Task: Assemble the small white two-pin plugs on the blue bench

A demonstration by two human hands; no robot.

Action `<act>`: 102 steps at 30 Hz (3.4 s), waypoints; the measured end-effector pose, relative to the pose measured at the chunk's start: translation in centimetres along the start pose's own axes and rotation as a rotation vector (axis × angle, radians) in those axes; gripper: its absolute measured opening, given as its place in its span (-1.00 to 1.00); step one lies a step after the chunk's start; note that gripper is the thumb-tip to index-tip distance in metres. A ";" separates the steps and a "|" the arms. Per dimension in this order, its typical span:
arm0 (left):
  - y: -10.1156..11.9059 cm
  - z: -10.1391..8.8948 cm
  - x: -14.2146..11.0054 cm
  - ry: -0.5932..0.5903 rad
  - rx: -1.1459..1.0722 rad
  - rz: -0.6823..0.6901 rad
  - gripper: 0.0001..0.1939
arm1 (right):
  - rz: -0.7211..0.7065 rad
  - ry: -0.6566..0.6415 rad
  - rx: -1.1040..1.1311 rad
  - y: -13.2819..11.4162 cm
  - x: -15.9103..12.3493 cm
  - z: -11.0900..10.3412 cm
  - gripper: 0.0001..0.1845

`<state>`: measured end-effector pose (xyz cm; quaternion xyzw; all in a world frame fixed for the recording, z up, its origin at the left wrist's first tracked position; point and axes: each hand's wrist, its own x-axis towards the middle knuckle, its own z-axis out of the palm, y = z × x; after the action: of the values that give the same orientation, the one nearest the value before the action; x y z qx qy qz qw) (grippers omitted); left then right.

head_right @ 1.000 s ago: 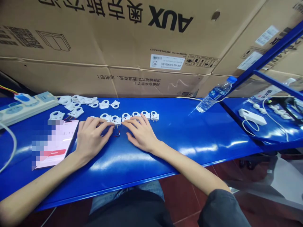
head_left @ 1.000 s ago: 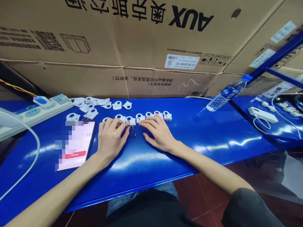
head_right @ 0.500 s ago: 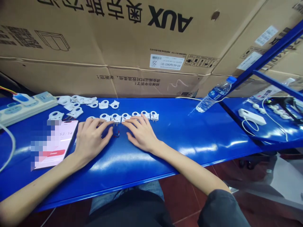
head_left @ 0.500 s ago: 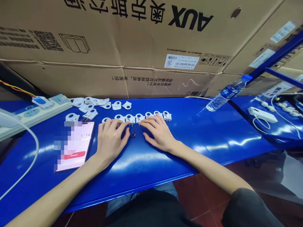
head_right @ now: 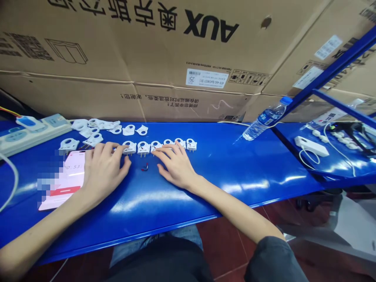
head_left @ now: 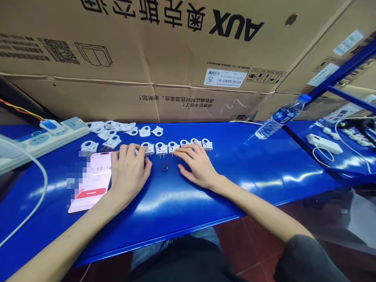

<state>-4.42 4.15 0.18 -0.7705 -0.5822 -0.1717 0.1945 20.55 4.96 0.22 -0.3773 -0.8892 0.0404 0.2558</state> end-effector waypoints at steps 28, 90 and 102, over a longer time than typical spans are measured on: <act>3.1 -0.8 -1.2 0.115 -0.345 0.365 -0.83 | -0.051 -0.062 0.041 0.2 -0.1 -0.2 -0.15; 2.1 -0.9 -0.2 -0.183 -0.956 -0.131 -0.70 | -0.113 -0.127 0.017 0.5 0.2 -0.8 -0.30; 2.2 -0.8 -0.3 -0.171 -0.939 -0.211 -0.71 | -0.117 -0.134 0.016 0.6 0.1 -0.7 -0.29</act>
<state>-2.37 2.96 0.55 -0.7231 -0.5308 -0.3707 -0.2407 21.20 5.38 0.71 -0.3189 -0.9245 0.0574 0.2008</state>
